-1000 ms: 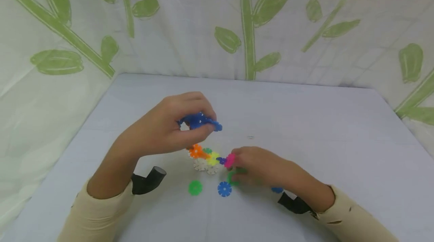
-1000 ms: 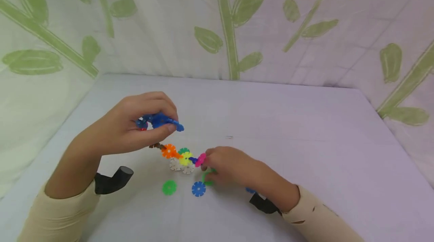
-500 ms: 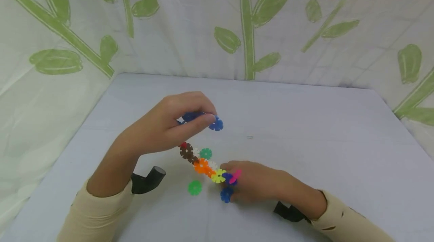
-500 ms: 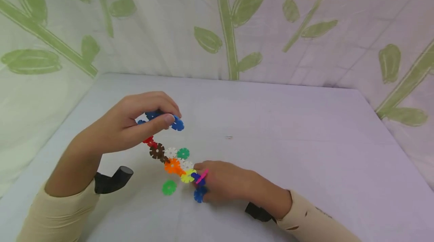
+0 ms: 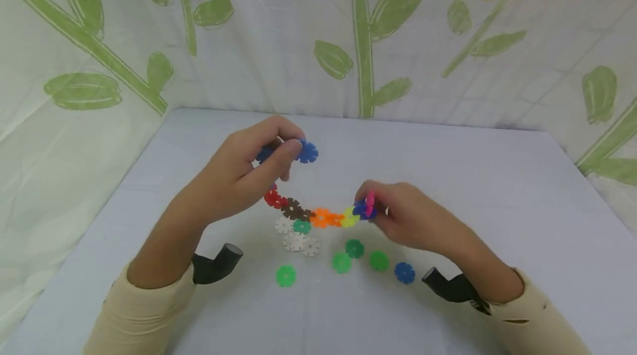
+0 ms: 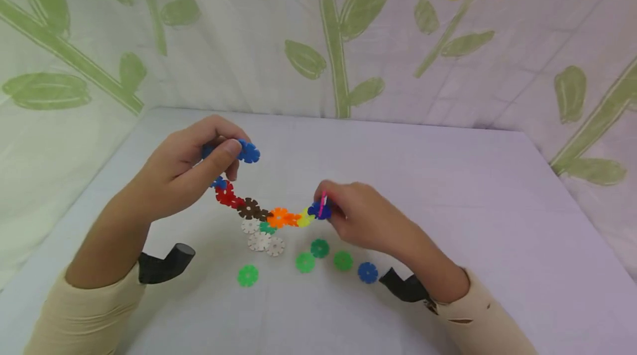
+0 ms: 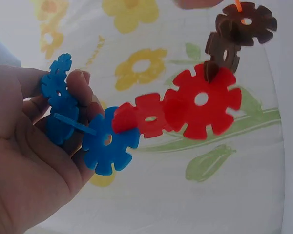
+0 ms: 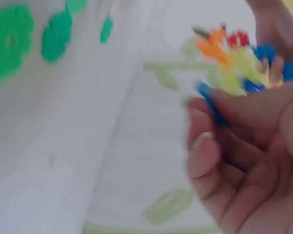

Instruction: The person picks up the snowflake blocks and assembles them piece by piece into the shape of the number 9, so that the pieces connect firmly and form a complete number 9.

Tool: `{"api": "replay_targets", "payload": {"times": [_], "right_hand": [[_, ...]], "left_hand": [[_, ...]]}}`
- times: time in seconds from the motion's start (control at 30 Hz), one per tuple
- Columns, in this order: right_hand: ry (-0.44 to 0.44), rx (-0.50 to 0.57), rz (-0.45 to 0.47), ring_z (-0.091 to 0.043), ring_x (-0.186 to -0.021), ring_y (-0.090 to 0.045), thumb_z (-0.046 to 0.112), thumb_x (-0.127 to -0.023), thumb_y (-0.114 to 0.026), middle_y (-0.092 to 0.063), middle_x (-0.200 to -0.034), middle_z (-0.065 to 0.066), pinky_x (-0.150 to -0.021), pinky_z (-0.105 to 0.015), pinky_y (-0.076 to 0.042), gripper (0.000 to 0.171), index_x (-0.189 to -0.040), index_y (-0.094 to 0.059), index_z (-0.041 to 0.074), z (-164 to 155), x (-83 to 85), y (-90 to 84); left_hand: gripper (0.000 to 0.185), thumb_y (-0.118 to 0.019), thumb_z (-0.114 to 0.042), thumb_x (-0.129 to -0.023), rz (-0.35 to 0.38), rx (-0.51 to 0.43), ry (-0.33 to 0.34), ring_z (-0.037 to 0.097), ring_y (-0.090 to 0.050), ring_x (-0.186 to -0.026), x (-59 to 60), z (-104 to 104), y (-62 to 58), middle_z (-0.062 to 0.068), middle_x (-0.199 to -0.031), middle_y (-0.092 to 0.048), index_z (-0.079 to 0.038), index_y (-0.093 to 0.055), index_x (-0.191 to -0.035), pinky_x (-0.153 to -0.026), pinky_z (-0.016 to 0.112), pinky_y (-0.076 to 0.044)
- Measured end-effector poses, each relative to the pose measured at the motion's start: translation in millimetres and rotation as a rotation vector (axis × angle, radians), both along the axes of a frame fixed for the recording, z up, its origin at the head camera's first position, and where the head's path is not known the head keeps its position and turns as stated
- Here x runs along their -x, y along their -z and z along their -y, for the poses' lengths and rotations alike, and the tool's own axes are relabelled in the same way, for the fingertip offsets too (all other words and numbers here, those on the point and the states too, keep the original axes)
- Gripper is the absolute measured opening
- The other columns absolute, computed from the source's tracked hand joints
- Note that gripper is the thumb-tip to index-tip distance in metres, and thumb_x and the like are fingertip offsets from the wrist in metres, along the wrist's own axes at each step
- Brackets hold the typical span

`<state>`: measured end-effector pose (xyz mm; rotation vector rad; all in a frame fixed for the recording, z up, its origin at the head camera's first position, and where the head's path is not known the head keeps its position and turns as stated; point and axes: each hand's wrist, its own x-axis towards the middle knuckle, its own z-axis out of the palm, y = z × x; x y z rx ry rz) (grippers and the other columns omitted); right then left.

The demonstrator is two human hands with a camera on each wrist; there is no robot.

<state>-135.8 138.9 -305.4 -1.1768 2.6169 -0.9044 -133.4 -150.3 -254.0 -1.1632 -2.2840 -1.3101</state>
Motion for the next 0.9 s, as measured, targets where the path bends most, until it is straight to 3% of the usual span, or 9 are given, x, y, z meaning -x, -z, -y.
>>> {"api": "replay_targets", "payload": {"times": [0.07, 0.13, 0.23, 0.3, 0.43, 0.67, 0.9], "right_hand": [[0.076, 0.134, -0.087, -0.007, -0.071, -0.06, -0.006, -0.091, -0.067, -0.066, -0.085, 0.006, -0.065, -0.025, -0.055, 0.026, -0.113, -0.062, 0.008, -5, 2.9, -3.9], [0.103, 0.316, -0.068, -0.011, -0.066, -0.06, -0.009, -0.092, -0.065, -0.065, -0.081, 0.003, -0.061, -0.026, -0.055, 0.029, -0.117, -0.06, 0.005, -7, 3.5, -6.9], [0.037, 0.587, 0.087, -0.019, -0.064, -0.061, -0.012, -0.094, -0.059, -0.064, -0.08, -0.007, -0.059, -0.03, -0.056, 0.028, -0.12, -0.058, 0.0, -6, 0.3, -10.9], [-0.032, 0.711, 0.234, -0.023, -0.063, -0.059, -0.012, -0.096, -0.055, -0.063, -0.08, -0.013, -0.058, -0.033, -0.056, 0.027, -0.121, -0.057, -0.001, -4, -3.3, -12.9], [-0.072, 0.762, 0.409, -0.025, -0.065, -0.061, -0.006, -0.1, -0.053, -0.065, -0.082, -0.014, -0.057, -0.033, -0.056, 0.025, -0.122, -0.058, 0.004, 0, -9.8, -15.2], [-0.097, 0.773, 0.482, -0.021, -0.063, -0.059, -0.003, -0.101, -0.053, -0.067, -0.085, -0.013, -0.048, -0.026, -0.05, 0.024, -0.123, -0.057, 0.006, 1, -11.1, -11.9], [-0.149, 0.886, 0.608, -0.016, -0.066, -0.06, 0.0, -0.101, -0.055, -0.07, -0.087, -0.008, -0.053, -0.022, -0.053, 0.018, -0.118, -0.057, 0.005, 0, -10.6, -8.1]], "left_hand": [[0.01, -0.055, -0.004, -0.1, 0.014, 0.005, -0.018, 0.009, -0.057, -0.07, -0.8, -2, 0.8, -0.004, -0.08, -0.057, -0.007, -0.059, -0.109, -0.056, 0.028, -0.049], [0.009, -0.055, -0.006, -0.101, 0.03, 0.012, -0.025, 0.009, -0.056, -0.07, -1.8, -6, 2.1, -0.003, -0.081, -0.056, -0.008, -0.059, -0.109, -0.057, 0.028, -0.049], [0.008, -0.054, -0.007, -0.102, 0.043, 0.013, 0.004, 0.009, -0.055, -0.069, -2.8, -13, 5.4, -0.003, -0.081, -0.054, -0.009, -0.059, -0.108, -0.057, 0.029, -0.049], [0.009, -0.054, -0.007, -0.102, 0.034, 0.014, 0.037, 0.009, -0.053, -0.069, -3.3, -19, 8.2, -0.004, -0.083, -0.053, -0.008, -0.059, -0.109, -0.057, 0.028, -0.049], [0.009, -0.055, -0.005, -0.101, -0.005, 0.012, 0.103, 0.008, -0.052, -0.072, -3.1, -29, 14.6, -0.005, -0.088, -0.055, -0.007, -0.059, -0.109, -0.062, 0.027, -0.049], [0.011, -0.057, -0.006, -0.1, -0.03, 0.028, 0.141, 0.007, -0.051, -0.076, -2.9, -39, 24.1, -0.003, -0.096, -0.059, -0.007, -0.06, -0.111, -0.066, 0.026, -0.049], [0.005, -0.057, -0.003, -0.1, -0.04, -0.019, 0.179, 0.007, -0.051, -0.072, -5.1, -50, 28.3, -0.004, -0.086, -0.053, -0.007, -0.058, -0.103, -0.064, 0.025, -0.049]]}}
